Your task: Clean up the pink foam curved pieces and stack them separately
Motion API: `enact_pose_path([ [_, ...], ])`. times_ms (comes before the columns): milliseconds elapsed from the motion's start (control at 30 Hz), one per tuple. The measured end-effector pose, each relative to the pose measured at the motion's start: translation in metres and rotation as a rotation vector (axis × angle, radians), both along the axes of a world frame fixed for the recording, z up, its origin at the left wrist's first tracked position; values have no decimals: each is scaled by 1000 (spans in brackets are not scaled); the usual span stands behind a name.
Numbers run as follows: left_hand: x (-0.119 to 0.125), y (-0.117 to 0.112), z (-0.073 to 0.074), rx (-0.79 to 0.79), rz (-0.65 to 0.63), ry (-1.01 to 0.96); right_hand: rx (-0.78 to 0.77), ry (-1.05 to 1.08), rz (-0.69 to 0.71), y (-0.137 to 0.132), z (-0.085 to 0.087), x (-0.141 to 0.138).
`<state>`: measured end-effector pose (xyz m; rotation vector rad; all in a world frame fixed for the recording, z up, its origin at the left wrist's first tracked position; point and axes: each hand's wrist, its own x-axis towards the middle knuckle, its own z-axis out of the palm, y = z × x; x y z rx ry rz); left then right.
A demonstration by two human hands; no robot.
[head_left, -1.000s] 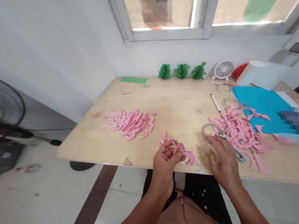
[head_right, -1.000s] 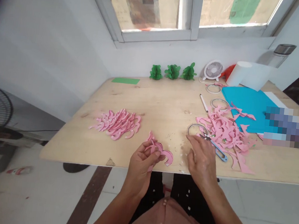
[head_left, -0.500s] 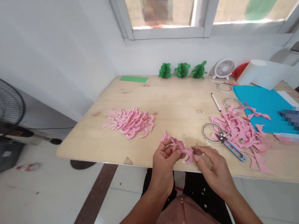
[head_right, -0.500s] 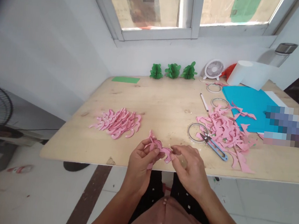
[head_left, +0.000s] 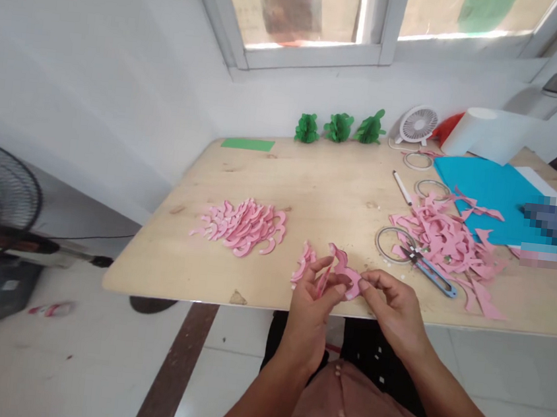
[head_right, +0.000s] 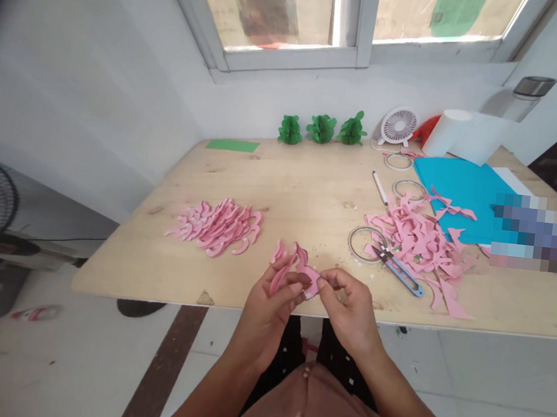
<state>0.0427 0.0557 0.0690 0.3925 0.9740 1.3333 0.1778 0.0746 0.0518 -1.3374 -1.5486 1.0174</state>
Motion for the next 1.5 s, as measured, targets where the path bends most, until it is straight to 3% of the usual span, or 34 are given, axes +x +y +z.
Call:
enact_pose_path([
  [433,2,1,-2,-18,-17,92,74,-92,-33,5,8,1],
  [500,2,1,-3,-7,-6,95,162,-139,-85,4,7,0],
  [600,1,1,-4,8,49,117,426,-274,-144,1,8,-1],
  [667,2,2,-3,23,90,146,593,-366,-108,-1,9,-1],
  [767,4,1,0,52,148,191,683,-453,-33,-4,11,-3],
  [1000,10,0,1,63,240,215,623,-470,-7,-5,11,-8],
  [1267,9,-2,-7,136,193,302,337,-335,-4,-4,10,-8],
  [1500,8,-1,-4,109,195,319,280,-260,-18,-5,10,-8],
])
